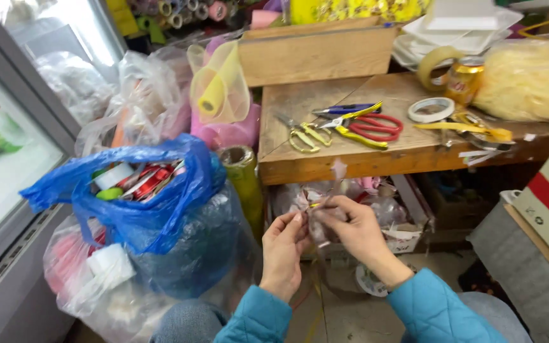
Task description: Assembling a decorative bow by folding and tying ribbon on a workbench.
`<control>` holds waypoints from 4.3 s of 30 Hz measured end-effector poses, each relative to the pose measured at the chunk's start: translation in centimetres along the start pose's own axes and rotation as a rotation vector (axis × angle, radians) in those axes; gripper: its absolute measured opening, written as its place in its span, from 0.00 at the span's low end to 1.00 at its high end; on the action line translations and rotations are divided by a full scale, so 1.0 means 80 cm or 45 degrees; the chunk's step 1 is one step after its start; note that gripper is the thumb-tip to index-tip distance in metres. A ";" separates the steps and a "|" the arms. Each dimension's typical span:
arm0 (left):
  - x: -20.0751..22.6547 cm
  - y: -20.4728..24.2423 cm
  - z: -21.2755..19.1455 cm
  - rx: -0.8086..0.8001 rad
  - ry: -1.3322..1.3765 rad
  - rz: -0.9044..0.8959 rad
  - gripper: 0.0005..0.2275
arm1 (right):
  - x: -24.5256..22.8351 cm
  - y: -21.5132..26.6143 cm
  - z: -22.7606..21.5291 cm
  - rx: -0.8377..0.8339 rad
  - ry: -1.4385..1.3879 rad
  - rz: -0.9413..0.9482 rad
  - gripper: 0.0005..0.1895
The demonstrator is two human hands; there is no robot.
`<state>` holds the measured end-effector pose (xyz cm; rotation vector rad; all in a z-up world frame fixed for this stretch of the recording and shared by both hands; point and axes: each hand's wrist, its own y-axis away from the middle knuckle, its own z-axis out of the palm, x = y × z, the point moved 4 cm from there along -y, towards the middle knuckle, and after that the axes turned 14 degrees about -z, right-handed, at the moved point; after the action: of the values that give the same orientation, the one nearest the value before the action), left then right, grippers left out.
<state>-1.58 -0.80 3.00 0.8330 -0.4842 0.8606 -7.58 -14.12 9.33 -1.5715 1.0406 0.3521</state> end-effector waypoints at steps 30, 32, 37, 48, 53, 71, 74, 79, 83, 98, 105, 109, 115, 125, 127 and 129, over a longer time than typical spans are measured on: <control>0.017 -0.089 -0.002 -0.094 -0.987 0.321 0.16 | 0.123 -0.021 -0.048 0.039 -0.243 0.706 0.17; 0.019 -0.095 -0.012 -0.094 -0.587 0.195 0.36 | 0.132 -0.013 -0.059 0.268 -0.258 0.838 0.08; 0.026 -0.067 0.011 -0.275 -0.841 -0.163 0.47 | 0.145 -0.009 -0.058 0.255 -0.599 0.759 0.04; -0.002 -0.077 0.015 -0.264 -0.481 0.025 0.16 | 0.129 0.009 -0.033 0.408 -0.152 0.429 0.14; 0.003 -0.077 0.008 -0.097 -0.385 0.133 0.14 | 0.115 0.010 -0.029 0.265 0.276 0.497 0.21; -0.016 -0.095 0.003 -0.341 -0.478 -0.052 0.14 | 0.111 0.005 -0.013 0.466 -0.577 0.769 0.10; 0.004 -0.075 0.017 -0.139 -0.517 0.191 0.10 | 0.093 0.011 0.000 0.610 -0.450 0.729 0.10; -0.004 -0.101 0.007 -0.158 -0.634 0.308 0.09 | 0.097 0.008 0.004 0.619 -0.462 0.640 0.10; -0.011 -0.105 -0.003 -0.372 -0.341 -0.080 0.13 | 0.110 0.005 -0.016 0.590 -0.493 0.655 0.09; -0.016 -0.136 -0.024 -0.270 -0.043 -0.101 0.15 | 0.098 -0.007 -0.043 0.216 -0.581 1.008 0.55; -0.013 -0.099 0.004 -0.360 -0.174 -0.083 0.19 | 0.112 0.010 -0.009 0.380 -0.467 0.814 0.13; -0.009 -0.105 -0.007 -0.314 -0.379 0.003 0.19 | 0.140 0.017 -0.019 0.420 -0.416 0.827 0.09; 0.006 -0.082 0.009 -0.313 -0.341 -0.048 0.15 | 0.139 0.011 -0.031 0.573 -0.425 0.905 0.12; 0.006 -0.094 -0.007 -0.382 -0.703 0.052 0.21 | 0.143 -0.004 -0.083 0.819 -0.524 0.848 0.11; 0.010 -0.085 0.003 -0.326 -1.014 0.062 0.17 | 0.158 -0.001 -0.092 0.828 -0.546 0.838 0.10; 0.010 -0.088 0.003 -0.260 -1.323 0.075 0.13 | 0.171 0.001 -0.100 0.834 -0.569 0.829 0.10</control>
<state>4.58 -3.29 0.61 1.0402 -1.4821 0.3565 -2.45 -27.12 1.89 -0.5095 1.1329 0.6844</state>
